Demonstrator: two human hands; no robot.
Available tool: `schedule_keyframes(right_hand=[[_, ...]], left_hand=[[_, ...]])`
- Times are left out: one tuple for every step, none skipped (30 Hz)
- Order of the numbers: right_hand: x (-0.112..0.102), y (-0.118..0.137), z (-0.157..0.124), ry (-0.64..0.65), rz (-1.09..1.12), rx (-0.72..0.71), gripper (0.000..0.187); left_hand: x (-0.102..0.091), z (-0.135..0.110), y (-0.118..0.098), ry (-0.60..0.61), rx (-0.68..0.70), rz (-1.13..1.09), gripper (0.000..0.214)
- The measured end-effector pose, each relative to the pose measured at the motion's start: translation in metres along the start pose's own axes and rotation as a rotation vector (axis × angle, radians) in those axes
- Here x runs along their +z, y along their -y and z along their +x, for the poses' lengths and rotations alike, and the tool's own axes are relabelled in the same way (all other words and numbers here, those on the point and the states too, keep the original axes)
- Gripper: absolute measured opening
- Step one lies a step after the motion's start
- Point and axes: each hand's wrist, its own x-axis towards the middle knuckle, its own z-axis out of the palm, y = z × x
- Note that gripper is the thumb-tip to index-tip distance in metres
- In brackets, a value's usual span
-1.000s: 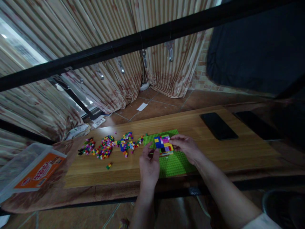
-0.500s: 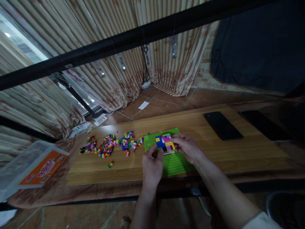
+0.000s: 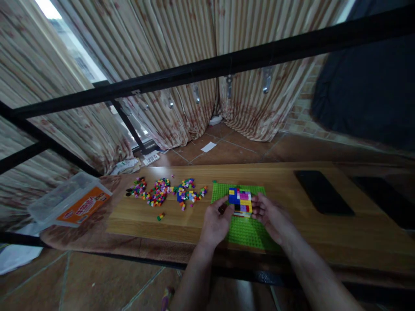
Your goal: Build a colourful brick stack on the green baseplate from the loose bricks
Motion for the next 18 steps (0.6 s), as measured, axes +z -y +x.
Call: schedule_keyframes(right_hand=[[-0.002,0.000,0.001,-0.013,-0.006,0.004,0.032],[-0.004,0.001,0.003,-0.034,-0.014,0.006,0.031],[-0.006,0.002,0.004,-0.062,-0.023,0.002,0.031],[-0.007,0.003,0.005,-0.096,-0.029,-0.006,0.030],[-0.008,0.004,0.006,-0.125,-0.035,-0.020,0.030],[-0.008,0.006,0.007,-0.144,-0.038,-0.038,0.030],[-0.008,0.007,0.008,-0.150,-0.041,-0.055,0.031],[-0.008,0.008,0.008,-0.145,-0.044,-0.070,0.031],[-0.008,0.009,0.008,-0.136,-0.048,-0.081,0.031],[-0.008,0.010,0.007,-0.126,-0.050,-0.089,0.031],[-0.008,0.010,0.007,-0.118,-0.052,-0.092,0.030],[-0.008,0.011,0.006,-0.115,-0.055,-0.093,0.030],[-0.008,0.011,0.006,-0.115,-0.060,-0.097,0.030],[-0.008,0.011,0.005,-0.119,-0.067,-0.103,0.030],[-0.008,0.011,0.005,-0.119,-0.077,-0.109,0.030],[-0.008,0.012,0.004,-0.118,-0.086,-0.116,0.030],[-0.008,0.012,0.004,-0.116,-0.093,-0.122,0.030],[-0.008,0.012,0.004,-0.112,-0.098,-0.125,0.031]], left_hand=[[-0.003,0.003,0.002,-0.014,0.010,0.014,0.032],[-0.008,0.008,0.003,-0.053,0.022,0.042,0.030],[-0.014,0.013,0.003,-0.110,0.038,0.089,0.028],[-0.021,0.019,0.003,-0.183,0.059,0.158,0.026],[-0.028,0.025,0.002,-0.256,0.082,0.248,0.024],[-0.035,0.032,0.001,-0.310,0.103,0.361,0.023],[-0.042,0.039,-0.001,-0.351,0.117,0.486,0.022],[-0.047,0.045,-0.002,-0.353,0.121,0.616,0.023],[-0.051,0.051,-0.002,-0.329,0.117,0.732,0.022],[-0.053,0.056,-0.002,-0.294,0.110,0.828,0.022],[-0.053,0.060,-0.001,-0.255,0.105,0.900,0.021],[-0.053,0.063,0.000,-0.225,0.103,0.949,0.020],[-0.052,0.064,0.002,-0.207,0.105,0.982,0.020],[-0.050,0.065,0.005,-0.202,0.107,1.004,0.020],[-0.049,0.065,0.007,-0.200,0.108,1.019,0.021],[-0.049,0.065,0.009,-0.200,0.104,1.030,0.022],[-0.049,0.065,0.011,-0.197,0.100,1.036,0.023],[-0.049,0.065,0.012,-0.193,0.094,1.037,0.025]])
